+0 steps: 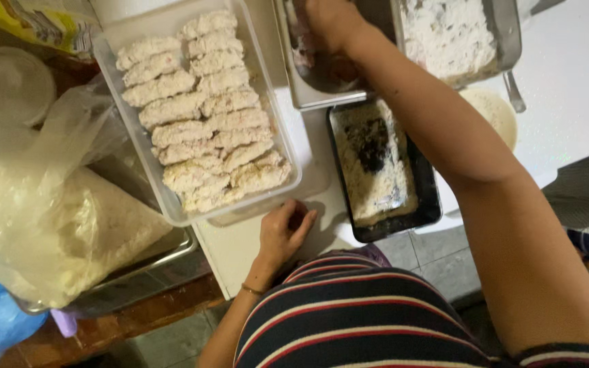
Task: The person takes raw chicken pieces from a metal tray, dips them in a wet mixture in a bowl, presses them into breading in a black tray to coat them, and places the coated pieces into a plastic container with other breaded pieces, repeating this cycle throughout the episode.
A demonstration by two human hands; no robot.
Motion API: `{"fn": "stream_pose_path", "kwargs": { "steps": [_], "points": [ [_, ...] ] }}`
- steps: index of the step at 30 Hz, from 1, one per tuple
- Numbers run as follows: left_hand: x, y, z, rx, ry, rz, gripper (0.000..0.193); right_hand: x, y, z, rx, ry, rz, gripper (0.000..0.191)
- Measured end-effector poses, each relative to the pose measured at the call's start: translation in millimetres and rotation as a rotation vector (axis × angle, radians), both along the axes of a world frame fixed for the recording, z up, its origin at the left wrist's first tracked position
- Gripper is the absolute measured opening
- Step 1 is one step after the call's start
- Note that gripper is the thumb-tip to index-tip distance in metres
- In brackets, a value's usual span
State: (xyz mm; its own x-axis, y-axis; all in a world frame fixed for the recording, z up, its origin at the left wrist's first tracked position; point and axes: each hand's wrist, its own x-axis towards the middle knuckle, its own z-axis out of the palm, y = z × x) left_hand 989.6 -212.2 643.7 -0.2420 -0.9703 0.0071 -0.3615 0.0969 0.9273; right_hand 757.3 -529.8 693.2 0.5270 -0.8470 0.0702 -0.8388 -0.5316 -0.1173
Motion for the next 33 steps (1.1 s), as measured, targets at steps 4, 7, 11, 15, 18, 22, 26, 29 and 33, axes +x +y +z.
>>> {"fn": "stream_pose_path", "kwargs": {
  "steps": [4,7,11,15,18,22,26,29,33],
  "points": [
    [-3.7,-0.4,-0.9,-0.027,-0.014,0.005,0.023,-4.2,-8.0,3.7,0.261,-0.265,-0.111,0.029],
    [-5.2,-1.2,0.6,0.002,-0.004,0.007,0.025,-12.9,-10.8,12.5,0.323,-0.384,-0.081,0.028],
    [-3.3,-2.0,1.9,-0.015,-0.023,0.002,0.025,-24.2,-13.6,19.3,0.505,-0.391,-0.259,0.025],
    [0.9,-5.8,2.2,-0.012,0.002,0.01,0.024,-38.2,-13.6,25.1,0.626,-0.678,-0.099,0.027],
    [6.4,-6.8,1.9,-0.011,-0.002,-0.005,0.025,-52.6,-11.3,25.8,0.594,-0.424,-0.195,0.031],
    [15.3,-6.9,-1.8,-0.002,0.004,-0.008,0.025,-74.7,-1.9,27.0,0.494,-0.713,-0.006,0.027],
    [22.4,-7.0,-6.6,-0.025,0.013,0.002,0.024,-102.6,18.2,30.5,0.412,-0.73,-0.059,0.021],
    [24.6,-6.2,-7.7,-0.058,0.039,-0.007,0.023,-126.0,44.8,34.9,0.364,-0.732,-0.165,0.016],
    [25.2,-0.6,-8.1,-0.025,0.011,0.007,0.025,-153.4,95.9,42.0,0.287,-0.737,-0.305,0.012]
  ]
}}
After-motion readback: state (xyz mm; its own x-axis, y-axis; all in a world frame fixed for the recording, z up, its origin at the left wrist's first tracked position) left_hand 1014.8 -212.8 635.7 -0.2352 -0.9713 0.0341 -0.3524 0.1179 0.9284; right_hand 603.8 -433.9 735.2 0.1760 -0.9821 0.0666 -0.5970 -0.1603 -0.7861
